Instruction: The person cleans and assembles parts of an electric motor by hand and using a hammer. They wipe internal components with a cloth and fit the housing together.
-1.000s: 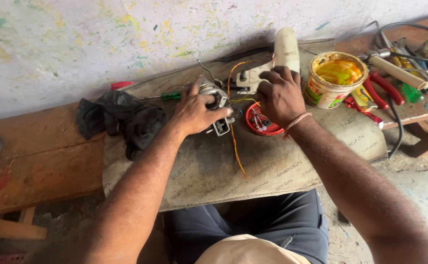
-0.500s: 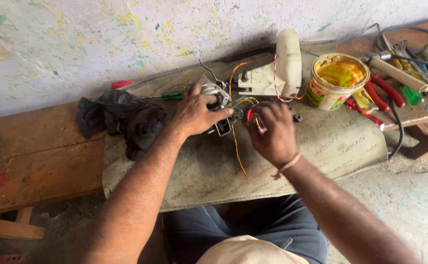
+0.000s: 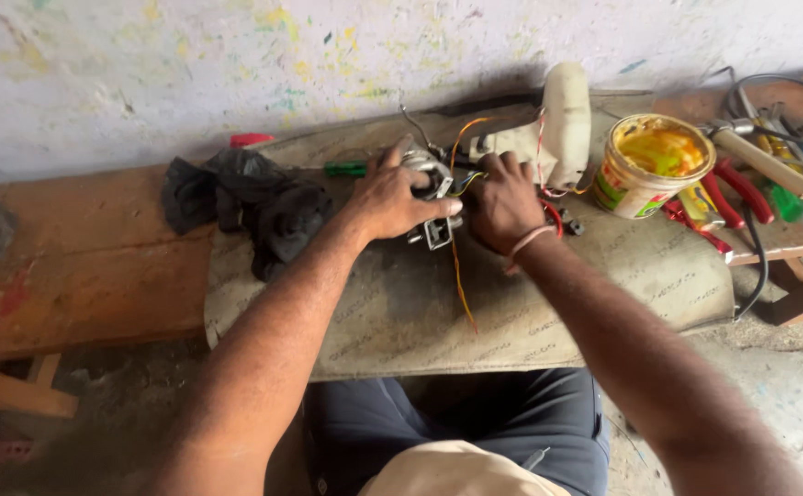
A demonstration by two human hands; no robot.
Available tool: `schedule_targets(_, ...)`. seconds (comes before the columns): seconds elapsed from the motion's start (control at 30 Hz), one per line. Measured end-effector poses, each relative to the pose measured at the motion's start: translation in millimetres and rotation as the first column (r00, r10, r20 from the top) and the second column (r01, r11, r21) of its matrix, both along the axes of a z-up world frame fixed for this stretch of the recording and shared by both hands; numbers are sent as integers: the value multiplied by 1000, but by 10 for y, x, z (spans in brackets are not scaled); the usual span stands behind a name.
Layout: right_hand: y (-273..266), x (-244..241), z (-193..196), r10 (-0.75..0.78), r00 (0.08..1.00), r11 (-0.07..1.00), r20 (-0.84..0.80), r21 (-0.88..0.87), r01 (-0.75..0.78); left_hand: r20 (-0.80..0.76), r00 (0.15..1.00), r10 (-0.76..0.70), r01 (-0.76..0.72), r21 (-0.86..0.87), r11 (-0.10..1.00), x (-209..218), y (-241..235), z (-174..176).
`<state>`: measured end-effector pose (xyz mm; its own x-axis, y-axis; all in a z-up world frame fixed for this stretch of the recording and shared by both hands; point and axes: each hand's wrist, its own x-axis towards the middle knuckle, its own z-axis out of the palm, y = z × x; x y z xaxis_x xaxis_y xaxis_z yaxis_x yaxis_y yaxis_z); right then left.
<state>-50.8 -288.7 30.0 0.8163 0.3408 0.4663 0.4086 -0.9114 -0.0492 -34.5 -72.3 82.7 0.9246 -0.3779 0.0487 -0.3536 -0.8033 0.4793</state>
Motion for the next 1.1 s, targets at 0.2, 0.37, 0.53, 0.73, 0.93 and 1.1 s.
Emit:
schedule_targets(0.2,-269,-41,315,240,970,971,30,4,-240,-8,1000,4,-4,9,1000,10,11,-52)
schedule_targets(0.37,-308,44,495,284,959,957,14,-61,-283,-1,1000,-23,23,34,999,63,13,-103)
schedule_targets(0.53,-160,124,520,98,993,994,68,-53,-94,1,1000,-22,22,-1,1000,26,25,-67)
schedule_targets(0.73,-240,402,599,60,958,997,-280,-30,-72,2,1000,-23,23,26,999,-2,26,-4)
schedule_targets(0.93,-626,345,835,93,811,979,-577,203,32,-27,1000,-14,14,29,999,-1,16,-7)
schedule_targets(1.1,-544,138,896,206,734,799,-647,544,255,-32,999,-13,13,14,1000,10,28,-21)
